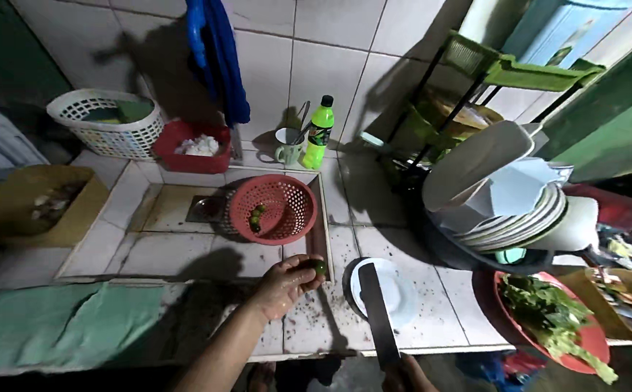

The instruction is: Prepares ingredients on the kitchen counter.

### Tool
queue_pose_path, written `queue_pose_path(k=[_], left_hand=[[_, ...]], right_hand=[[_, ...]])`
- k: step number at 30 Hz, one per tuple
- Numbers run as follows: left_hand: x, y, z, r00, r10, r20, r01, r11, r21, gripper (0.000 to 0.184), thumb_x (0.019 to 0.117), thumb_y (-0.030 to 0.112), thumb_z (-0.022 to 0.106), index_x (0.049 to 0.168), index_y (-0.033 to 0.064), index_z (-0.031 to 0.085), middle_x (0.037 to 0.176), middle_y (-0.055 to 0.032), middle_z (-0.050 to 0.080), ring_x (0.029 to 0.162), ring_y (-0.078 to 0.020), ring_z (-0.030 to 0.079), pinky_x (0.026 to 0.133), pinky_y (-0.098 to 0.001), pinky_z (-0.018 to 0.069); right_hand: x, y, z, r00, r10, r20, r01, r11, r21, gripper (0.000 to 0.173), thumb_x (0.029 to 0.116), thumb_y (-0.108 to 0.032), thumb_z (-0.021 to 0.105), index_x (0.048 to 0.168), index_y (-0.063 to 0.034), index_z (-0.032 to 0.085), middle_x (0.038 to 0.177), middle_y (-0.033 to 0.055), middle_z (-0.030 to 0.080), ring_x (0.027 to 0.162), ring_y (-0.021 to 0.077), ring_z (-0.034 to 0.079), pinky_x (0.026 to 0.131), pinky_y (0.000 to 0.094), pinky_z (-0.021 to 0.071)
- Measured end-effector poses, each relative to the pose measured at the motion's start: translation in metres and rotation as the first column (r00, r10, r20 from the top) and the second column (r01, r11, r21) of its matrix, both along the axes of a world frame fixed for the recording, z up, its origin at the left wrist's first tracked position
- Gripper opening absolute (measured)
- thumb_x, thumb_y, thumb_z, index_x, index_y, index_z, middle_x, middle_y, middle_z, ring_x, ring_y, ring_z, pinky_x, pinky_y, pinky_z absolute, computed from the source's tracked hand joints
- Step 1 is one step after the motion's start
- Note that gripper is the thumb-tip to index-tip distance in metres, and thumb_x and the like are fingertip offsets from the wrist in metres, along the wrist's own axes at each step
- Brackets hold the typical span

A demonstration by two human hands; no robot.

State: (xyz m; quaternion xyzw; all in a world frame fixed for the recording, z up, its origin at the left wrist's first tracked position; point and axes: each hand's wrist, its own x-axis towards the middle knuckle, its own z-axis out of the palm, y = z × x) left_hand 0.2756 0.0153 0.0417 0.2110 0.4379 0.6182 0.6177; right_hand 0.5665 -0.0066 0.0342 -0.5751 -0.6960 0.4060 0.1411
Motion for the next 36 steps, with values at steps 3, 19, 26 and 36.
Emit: queue_pose_path(k=[3, 19, 26, 36], left_hand=[[0.008, -0.02, -0.01, 0.999, 0.001, 0.039, -0.003, 0.999, 0.046, 0.032, 0.1003, -0.002, 0.048, 0.128, 0.0061, 0.062, 0.105, -0.0083, 0.069, 0.087, -0.0146, 0.069, 0.082, -0.0285, 0.0585], [0.042, -0.072, -0.035, 0.97, 0.132, 0.206, -0.14, 0.99, 0.021, 0.036, 0.1038, -0.002, 0.04, 0.133, 0.0047, 0.06, 0.113, -0.0084, 0.07, 0.086, -0.0126, 0.068, 0.081, -0.0251, 0.0573], [0.048, -0.072, -0.039, 0.974, 0.154, -0.167, -0.163, 0.986, -0.037, 0.035, 0.1014, -0.005, 0.049, 0.135, -0.0009, 0.06, 0.119, -0.0132, 0.067, 0.091, -0.0166, 0.069, 0.085, -0.0301, 0.0578], [0.064, -0.054, -0.07, 0.298, -0.138, -0.944, -0.08, 0.982, -0.169, 0.023, 0.0979, 0.015, 0.068, 0.114, -0.001, 0.068, 0.115, -0.0186, 0.067, 0.108, -0.031, 0.066, 0.098, -0.0463, 0.053]], right_hand=[[0.002, -0.007, -0.002, 0.997, 0.078, -0.013, -0.078, 0.997, 0.016, 0.028, 0.1017, -0.01, 0.05, 0.121, 0.0094, 0.059, 0.082, 0.0157, 0.069, 0.063, 0.0264, 0.066, 0.06, 0.0485, 0.0566], [-0.001, -0.038, 0.004, 0.987, 0.158, 0.019, -0.156, 0.984, -0.081, 0.027, 0.1019, -0.01, 0.054, 0.124, 0.0037, 0.06, 0.082, 0.0128, 0.069, 0.063, 0.0237, 0.065, 0.061, 0.045, 0.0557], [0.007, -0.039, -0.001, 0.985, 0.171, 0.018, -0.169, 0.982, -0.083, 0.026, 0.1027, -0.01, 0.053, 0.124, 0.0027, 0.059, 0.082, 0.0124, 0.068, 0.061, 0.0234, 0.064, 0.06, 0.0443, 0.0552], [-0.016, -0.046, 0.015, 0.874, 0.289, 0.39, -0.228, 0.954, -0.196, 0.035, 0.109, -0.025, 0.046, 0.138, -0.0078, 0.057, 0.1, 0.0212, 0.073, 0.092, 0.0408, 0.072, 0.082, 0.0598, 0.0556]])
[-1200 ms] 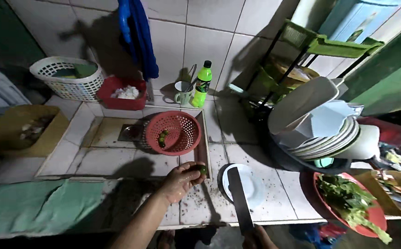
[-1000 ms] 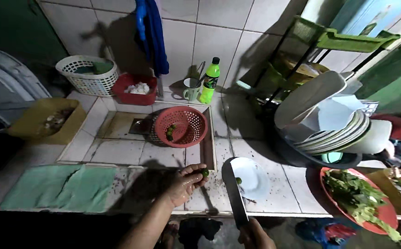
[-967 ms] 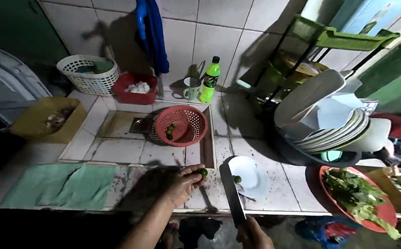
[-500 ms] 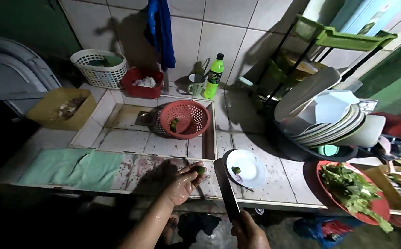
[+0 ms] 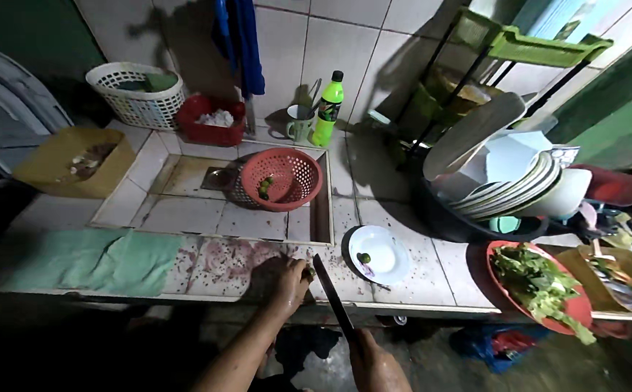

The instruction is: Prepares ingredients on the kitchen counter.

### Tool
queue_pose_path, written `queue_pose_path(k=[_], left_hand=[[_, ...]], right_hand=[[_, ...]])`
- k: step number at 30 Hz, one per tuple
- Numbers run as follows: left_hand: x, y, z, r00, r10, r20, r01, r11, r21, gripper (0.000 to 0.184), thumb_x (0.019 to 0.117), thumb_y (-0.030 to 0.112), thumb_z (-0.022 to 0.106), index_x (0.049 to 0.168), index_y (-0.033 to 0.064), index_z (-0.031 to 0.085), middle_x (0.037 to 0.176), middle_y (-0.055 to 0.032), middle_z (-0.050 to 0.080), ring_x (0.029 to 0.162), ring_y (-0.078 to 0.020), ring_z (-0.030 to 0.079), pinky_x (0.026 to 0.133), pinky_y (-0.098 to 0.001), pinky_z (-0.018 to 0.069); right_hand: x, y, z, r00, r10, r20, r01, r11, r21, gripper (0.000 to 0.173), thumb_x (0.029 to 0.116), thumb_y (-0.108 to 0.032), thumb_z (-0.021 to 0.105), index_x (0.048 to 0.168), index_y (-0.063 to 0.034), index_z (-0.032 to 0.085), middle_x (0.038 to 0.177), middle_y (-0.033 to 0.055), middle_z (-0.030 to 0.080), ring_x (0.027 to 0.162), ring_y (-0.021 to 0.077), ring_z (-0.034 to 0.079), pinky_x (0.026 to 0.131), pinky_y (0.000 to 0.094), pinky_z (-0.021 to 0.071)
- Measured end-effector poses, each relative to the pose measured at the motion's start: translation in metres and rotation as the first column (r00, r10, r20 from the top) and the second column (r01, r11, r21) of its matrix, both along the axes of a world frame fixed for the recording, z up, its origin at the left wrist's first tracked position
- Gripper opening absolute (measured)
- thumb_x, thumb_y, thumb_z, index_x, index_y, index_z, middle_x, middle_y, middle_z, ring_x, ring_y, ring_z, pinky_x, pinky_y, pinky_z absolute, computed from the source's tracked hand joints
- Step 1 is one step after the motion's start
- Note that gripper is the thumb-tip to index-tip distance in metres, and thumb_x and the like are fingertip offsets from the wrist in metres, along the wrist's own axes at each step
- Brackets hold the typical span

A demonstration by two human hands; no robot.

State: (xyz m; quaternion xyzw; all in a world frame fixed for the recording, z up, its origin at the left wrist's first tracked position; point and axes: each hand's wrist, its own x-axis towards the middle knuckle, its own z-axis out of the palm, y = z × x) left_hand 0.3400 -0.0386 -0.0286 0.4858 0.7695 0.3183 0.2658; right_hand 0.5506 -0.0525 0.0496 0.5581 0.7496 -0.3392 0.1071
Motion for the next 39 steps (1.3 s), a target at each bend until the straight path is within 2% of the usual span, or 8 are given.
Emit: queue_pose_path(k=[4, 12, 19, 23, 28, 30, 32, 39], left_hand=[[0.002, 0.0, 0.006, 0.999, -0.015, -0.047, 0.013, 0.999, -0.05, 0.022, 0.0991, 0.015, 0.067, 0.114, -0.0003, 0.068, 0.117, -0.0178, 0.066, 0.11, -0.0304, 0.065, 0.099, -0.045, 0.0526], [0.002, 0.001, 0.011, 0.997, -0.039, -0.072, 0.031, 0.993, -0.117, 0.024, 0.0987, 0.011, 0.065, 0.12, 0.0003, 0.066, 0.123, -0.0188, 0.064, 0.114, -0.0329, 0.064, 0.1, -0.0472, 0.0522], [0.002, 0.003, 0.018, 0.993, -0.066, -0.096, 0.047, 0.982, -0.183, 0.025, 0.1017, 0.01, 0.059, 0.124, -0.0005, 0.064, 0.127, -0.019, 0.063, 0.118, -0.033, 0.063, 0.101, -0.0462, 0.0513], [0.001, 0.004, 0.02, 0.994, -0.078, -0.077, 0.061, 0.977, -0.203, 0.026, 0.1019, 0.011, 0.06, 0.125, 0.0001, 0.063, 0.127, -0.0185, 0.063, 0.117, -0.0322, 0.063, 0.101, -0.0456, 0.0519], [-0.001, 0.003, 0.009, 0.996, -0.067, -0.064, 0.059, 0.992, -0.11, 0.023, 0.101, 0.009, 0.06, 0.12, -0.0017, 0.065, 0.121, -0.0209, 0.064, 0.111, -0.0346, 0.065, 0.097, -0.0482, 0.0537], [-0.002, 0.003, 0.011, 0.995, -0.081, -0.052, 0.073, 0.986, -0.152, 0.024, 0.1017, 0.01, 0.059, 0.123, -0.0003, 0.064, 0.125, -0.0192, 0.063, 0.114, -0.0333, 0.064, 0.098, -0.0469, 0.053], [-0.003, 0.003, 0.014, 0.995, -0.089, -0.048, 0.079, 0.981, -0.178, 0.025, 0.1021, 0.011, 0.059, 0.125, 0.0008, 0.063, 0.127, -0.0183, 0.062, 0.116, -0.0326, 0.064, 0.099, -0.0459, 0.0528], [-0.005, -0.001, 0.014, 0.994, -0.101, -0.04, 0.095, 0.986, -0.137, 0.025, 0.1015, 0.002, 0.056, 0.126, 0.0003, 0.063, 0.131, -0.0192, 0.062, 0.116, -0.0328, 0.064, 0.1, -0.0453, 0.0529]], right_hand=[[-0.005, 0.001, 0.002, 0.996, 0.021, 0.085, -0.017, 0.999, -0.045, 0.036, 0.1095, -0.024, 0.044, 0.142, -0.0111, 0.055, 0.106, 0.0204, 0.072, 0.097, 0.0402, 0.072, 0.084, 0.0582, 0.0556], [-0.008, 0.0, 0.002, 0.994, 0.045, 0.1, -0.04, 0.998, -0.057, 0.035, 0.11, -0.025, 0.043, 0.139, -0.0107, 0.055, 0.105, 0.0199, 0.072, 0.097, 0.0393, 0.072, 0.084, 0.0574, 0.0561], [-0.029, 0.008, 0.012, 0.956, 0.102, 0.276, -0.055, 0.983, -0.174, 0.04, 0.1116, -0.023, 0.038, 0.15, -0.0131, 0.042, 0.12, 0.0198, 0.069, 0.112, 0.0383, 0.069, 0.094, 0.055, 0.054], [-0.044, 0.015, 0.013, 0.951, 0.124, 0.285, -0.082, 0.984, -0.155, 0.039, 0.1112, -0.02, 0.038, 0.149, -0.0114, 0.041, 0.119, 0.02, 0.069, 0.112, 0.0377, 0.069, 0.094, 0.0538, 0.0545], [-0.068, 0.03, 0.011, 0.949, 0.16, 0.27, -0.136, 0.985, -0.107, 0.036, 0.1112, -0.019, 0.036, 0.145, -0.0079, 0.043, 0.118, 0.0199, 0.068, 0.111, 0.0364, 0.069, 0.094, 0.0518, 0.0553], [-0.077, 0.035, 0.009, 0.947, 0.17, 0.271, -0.157, 0.985, -0.072, 0.033, 0.1109, -0.018, 0.036, 0.141, -0.0077, 0.046, 0.117, 0.0194, 0.069, 0.11, 0.0356, 0.07, 0.093, 0.0513, 0.0555], [-0.087, 0.041, 0.01, 0.943, 0.183, 0.278, -0.172, 0.983, -0.065, 0.034, 0.1108, -0.018, 0.036, 0.142, -0.0064, 0.046, 0.118, 0.0205, 0.069, 0.113, 0.0359, 0.069, 0.095, 0.051, 0.0545], [-0.112, 0.064, -0.005, 0.952, 0.208, 0.225, -0.198, 0.978, -0.067, 0.037, 0.1116, -0.021, 0.039, 0.144, -0.0043, 0.044, 0.119, 0.0217, 0.068, 0.115, 0.0372, 0.068, 0.097, 0.0524, 0.0536]])
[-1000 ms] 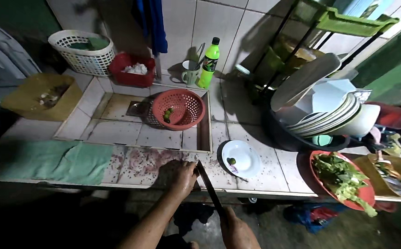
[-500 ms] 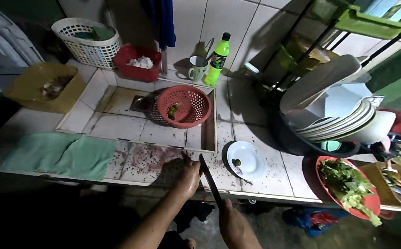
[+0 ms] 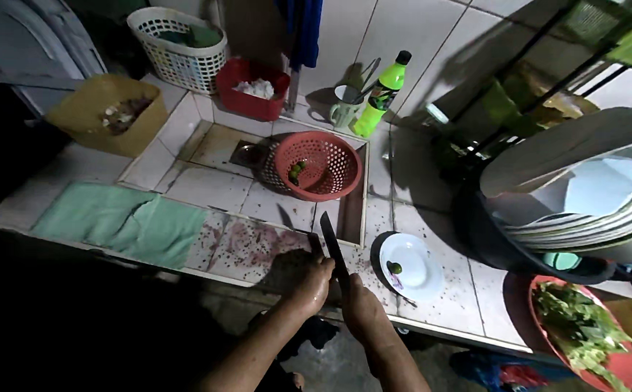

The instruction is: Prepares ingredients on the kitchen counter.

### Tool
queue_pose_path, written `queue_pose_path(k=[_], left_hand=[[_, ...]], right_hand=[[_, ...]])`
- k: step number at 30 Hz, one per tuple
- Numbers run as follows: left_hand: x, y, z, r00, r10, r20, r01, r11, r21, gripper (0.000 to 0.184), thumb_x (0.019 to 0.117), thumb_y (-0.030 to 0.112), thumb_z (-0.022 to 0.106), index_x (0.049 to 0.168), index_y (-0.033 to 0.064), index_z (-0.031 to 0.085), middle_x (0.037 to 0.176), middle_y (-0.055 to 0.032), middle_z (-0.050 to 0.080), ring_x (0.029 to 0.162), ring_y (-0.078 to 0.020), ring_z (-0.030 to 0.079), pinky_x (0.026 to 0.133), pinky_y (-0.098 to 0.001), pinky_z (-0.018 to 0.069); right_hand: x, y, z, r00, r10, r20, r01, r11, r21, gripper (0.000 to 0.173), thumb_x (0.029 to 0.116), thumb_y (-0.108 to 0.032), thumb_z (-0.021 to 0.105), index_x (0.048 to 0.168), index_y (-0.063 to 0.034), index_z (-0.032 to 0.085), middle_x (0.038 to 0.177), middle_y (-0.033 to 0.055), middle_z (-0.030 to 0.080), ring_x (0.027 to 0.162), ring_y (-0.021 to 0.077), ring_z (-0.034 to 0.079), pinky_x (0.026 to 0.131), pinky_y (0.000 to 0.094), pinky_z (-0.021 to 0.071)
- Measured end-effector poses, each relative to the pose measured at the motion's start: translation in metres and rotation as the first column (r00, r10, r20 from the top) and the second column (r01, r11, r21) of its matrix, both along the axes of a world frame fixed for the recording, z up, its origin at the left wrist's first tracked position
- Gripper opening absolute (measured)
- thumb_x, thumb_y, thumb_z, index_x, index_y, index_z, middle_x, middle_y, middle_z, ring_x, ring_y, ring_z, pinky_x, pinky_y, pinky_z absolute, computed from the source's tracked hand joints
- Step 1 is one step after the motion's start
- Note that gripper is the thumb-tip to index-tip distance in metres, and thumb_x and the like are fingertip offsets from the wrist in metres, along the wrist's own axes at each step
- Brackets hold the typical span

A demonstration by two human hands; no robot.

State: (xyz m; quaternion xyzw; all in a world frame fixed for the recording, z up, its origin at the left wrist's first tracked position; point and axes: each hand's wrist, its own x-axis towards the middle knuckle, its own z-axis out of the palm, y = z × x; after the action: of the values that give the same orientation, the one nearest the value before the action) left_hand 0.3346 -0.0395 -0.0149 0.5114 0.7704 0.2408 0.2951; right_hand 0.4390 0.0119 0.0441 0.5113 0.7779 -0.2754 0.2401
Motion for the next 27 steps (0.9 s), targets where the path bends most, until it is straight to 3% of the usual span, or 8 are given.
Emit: queue_pose_path(k=[6, 14, 17, 20, 24, 27], left_hand=[[0.0, 0.002, 0.001, 1.0, -0.001, 0.02, 0.002, 0.999, -0.039, 0.026, 0.1041, 0.011, 0.056, 0.127, 0.0001, 0.061, 0.132, -0.019, 0.06, 0.118, -0.0316, 0.063, 0.102, -0.0438, 0.0517], [0.0, 0.0, 0.0, 0.999, 0.009, 0.031, -0.009, 1.0, 0.012, 0.024, 0.1032, 0.006, 0.056, 0.125, -0.0011, 0.062, 0.129, -0.0191, 0.062, 0.118, -0.0321, 0.063, 0.103, -0.0437, 0.0503], [-0.001, 0.002, 0.002, 0.998, 0.032, 0.063, -0.032, 0.999, 0.005, 0.028, 0.1018, 0.009, 0.059, 0.128, 0.0011, 0.062, 0.127, -0.0192, 0.063, 0.117, -0.0324, 0.063, 0.103, -0.0456, 0.0506], [-0.003, 0.005, 0.005, 0.997, 0.003, 0.078, -0.001, 1.0, -0.029, 0.045, 0.1008, 0.011, 0.061, 0.146, 0.0126, 0.055, 0.142, -0.0173, 0.056, 0.126, -0.0325, 0.059, 0.105, -0.047, 0.0497], [-0.001, 0.021, 0.012, 0.993, -0.092, 0.077, 0.094, 0.995, -0.029, 0.031, 0.0992, 0.012, 0.063, 0.129, 0.01, 0.068, 0.131, -0.0168, 0.06, 0.119, -0.0304, 0.06, 0.102, -0.0443, 0.0509], [0.01, 0.056, 0.022, 0.985, -0.161, 0.068, 0.157, 0.986, 0.054, 0.03, 0.1006, 0.017, 0.063, 0.129, 0.0084, 0.067, 0.128, -0.0163, 0.063, 0.117, -0.0305, 0.063, 0.102, -0.0471, 0.051]], right_hand=[[0.008, -0.01, -0.001, 0.999, 0.015, 0.051, -0.015, 1.0, 0.003, 0.036, 0.1107, -0.016, 0.038, 0.144, -0.0048, 0.042, 0.121, 0.0209, 0.068, 0.114, 0.0363, 0.068, 0.097, 0.051, 0.0539], [0.0, 0.0, -0.014, 1.0, 0.013, -0.022, -0.012, 1.0, 0.016, 0.037, 0.1101, -0.02, 0.042, 0.144, -0.0053, 0.045, 0.12, 0.0197, 0.068, 0.114, 0.0359, 0.068, 0.097, 0.0516, 0.0542], [0.024, -0.003, -0.013, 0.971, -0.074, -0.227, 0.082, 0.996, 0.025, 0.032, 0.1103, -0.021, 0.043, 0.136, -0.0037, 0.051, 0.108, 0.0195, 0.07, 0.102, 0.0355, 0.071, 0.091, 0.0526, 0.0552], [0.062, -0.005, -0.007, 0.875, -0.188, -0.446, 0.226, 0.974, 0.032, 0.033, 0.1085, -0.019, 0.045, 0.135, -0.001, 0.053, 0.091, 0.0155, 0.068, 0.077, 0.0283, 0.07, 0.073, 0.0483, 0.0588], [0.114, 0.0, 0.003, 0.76, -0.281, -0.587, 0.409, 0.907, 0.096, 0.03, 0.1043, -0.012, 0.049, 0.13, 0.0011, 0.056, 0.081, 0.0114, 0.066, 0.063, 0.0221, 0.066, 0.059, 0.0427, 0.0579], [0.138, -0.001, 0.014, 0.688, -0.386, -0.614, 0.55, 0.83, 0.094, 0.033, 0.1022, -0.004, 0.049, 0.134, 0.0064, 0.052, 0.079, 0.0126, 0.064, 0.059, 0.0223, 0.063, 0.056, 0.0424, 0.0566]])
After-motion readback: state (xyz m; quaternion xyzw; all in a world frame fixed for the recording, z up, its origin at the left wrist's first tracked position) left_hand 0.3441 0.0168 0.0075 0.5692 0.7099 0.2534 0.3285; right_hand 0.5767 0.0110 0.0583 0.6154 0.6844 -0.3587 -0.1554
